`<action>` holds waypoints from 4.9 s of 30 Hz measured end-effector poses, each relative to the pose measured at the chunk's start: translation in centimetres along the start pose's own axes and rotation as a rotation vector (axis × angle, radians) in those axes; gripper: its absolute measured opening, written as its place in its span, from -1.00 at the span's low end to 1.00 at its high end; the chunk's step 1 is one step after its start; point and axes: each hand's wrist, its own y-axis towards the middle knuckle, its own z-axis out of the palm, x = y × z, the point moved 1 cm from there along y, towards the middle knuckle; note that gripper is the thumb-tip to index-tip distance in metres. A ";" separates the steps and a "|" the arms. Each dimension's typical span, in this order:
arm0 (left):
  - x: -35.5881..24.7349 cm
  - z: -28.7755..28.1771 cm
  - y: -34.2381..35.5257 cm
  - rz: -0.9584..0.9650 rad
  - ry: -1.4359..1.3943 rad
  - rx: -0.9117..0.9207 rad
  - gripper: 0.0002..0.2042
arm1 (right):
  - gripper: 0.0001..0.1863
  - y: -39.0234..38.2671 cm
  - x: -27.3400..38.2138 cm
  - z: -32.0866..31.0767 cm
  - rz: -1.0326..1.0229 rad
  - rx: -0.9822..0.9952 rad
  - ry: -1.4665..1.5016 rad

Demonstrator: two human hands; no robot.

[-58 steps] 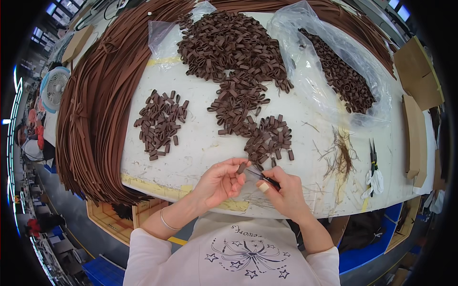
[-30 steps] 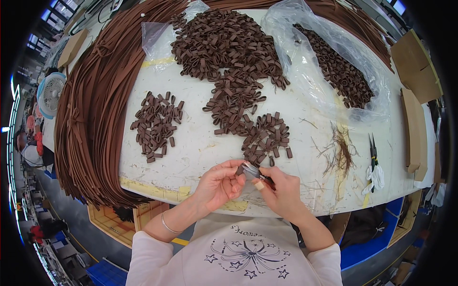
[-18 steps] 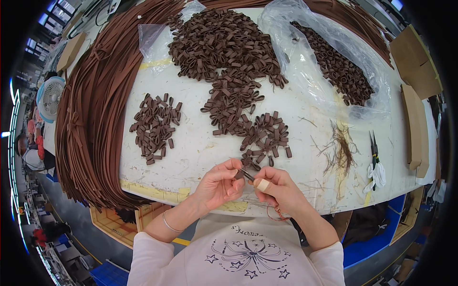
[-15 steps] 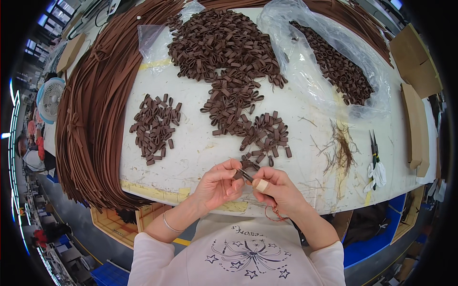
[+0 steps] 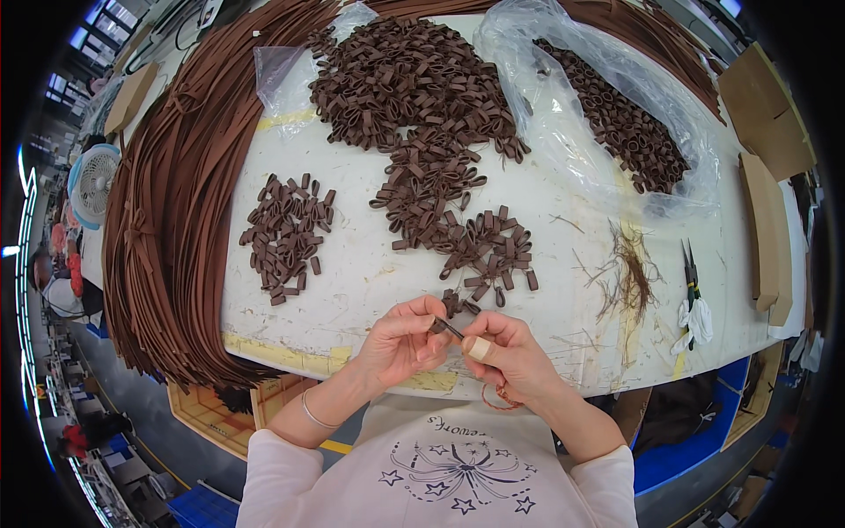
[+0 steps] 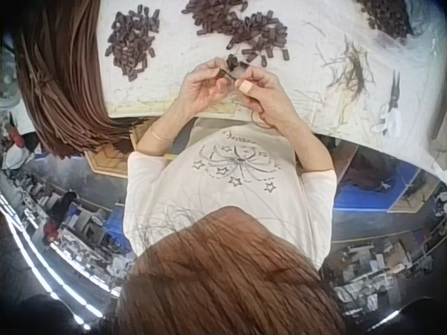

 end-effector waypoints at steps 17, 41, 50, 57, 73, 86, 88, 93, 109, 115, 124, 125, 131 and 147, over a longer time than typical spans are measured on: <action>-8.4 2.4 -3.5 0.800 2.379 -0.666 -0.92 | -0.79 -0.7 3.0 -1.7 -0.491 -0.474 -1.771; -0.3 1.2 -1.3 -0.069 0.122 -0.313 -0.81 | -0.78 -1.6 0.1 -0.3 -0.454 -0.286 -1.049; 1.6 1.4 -2.6 -0.124 -0.045 -0.289 -0.74 | -0.80 -1.2 0.1 -0.2 -0.393 -0.234 -1.126; 2.6 2.0 -4.0 -0.142 -0.116 -0.374 -0.77 | -0.79 -1.1 0.5 0.0 -0.329 -0.190 -1.230; 3.1 2.3 -4.3 -0.259 -0.121 -0.391 -0.76 | -0.76 -1.0 2.1 -0.4 -0.320 -0.284 -1.551; 2.8 1.8 -3.0 -0.222 -0.049 -0.260 -0.77 | -0.76 2.1 2.3 -1.1 -0.210 0.035 -1.170; 3.0 2.2 -2.3 -0.235 -0.077 -0.285 -0.79 | -0.76 2.3 3.3 -1.1 -0.172 -0.052 -1.239; 3.4 2.4 -2.3 -0.250 -0.165 -0.300 -0.78 | -0.73 -0.6 3.8 0.0 -0.309 -0.271 -1.287; 4.3 2.4 -3.7 -0.270 -0.097 -0.340 -0.75 | -0.80 -2.6 1.0 -0.5 -0.242 -0.102 -1.286; 4.3 2.5 -3.7 -0.278 -0.093 -0.348 -0.71 | -0.78 -2.3 0.5 -0.2 -0.400 -0.147 -1.358; 3.9 2.6 -3.6 -0.281 -0.037 -0.349 -0.65 | -0.74 -2.3 0.7 -0.4 -0.533 -0.144 -1.523; 3.9 2.6 -3.5 -0.280 -0.031 -0.357 -0.65 | -0.75 -2.3 0.7 -0.4 -0.548 -0.144 -1.519; 4.0 2.1 -3.5 -0.258 -0.077 -0.323 -0.65 | -0.74 -2.1 0.5 -0.7 -0.608 -0.132 -1.461; 1.2 0.1 -2.2 -0.248 0.236 -0.030 -0.76 | -0.86 -1.9 1.5 -1.0 0.233 0.056 -0.290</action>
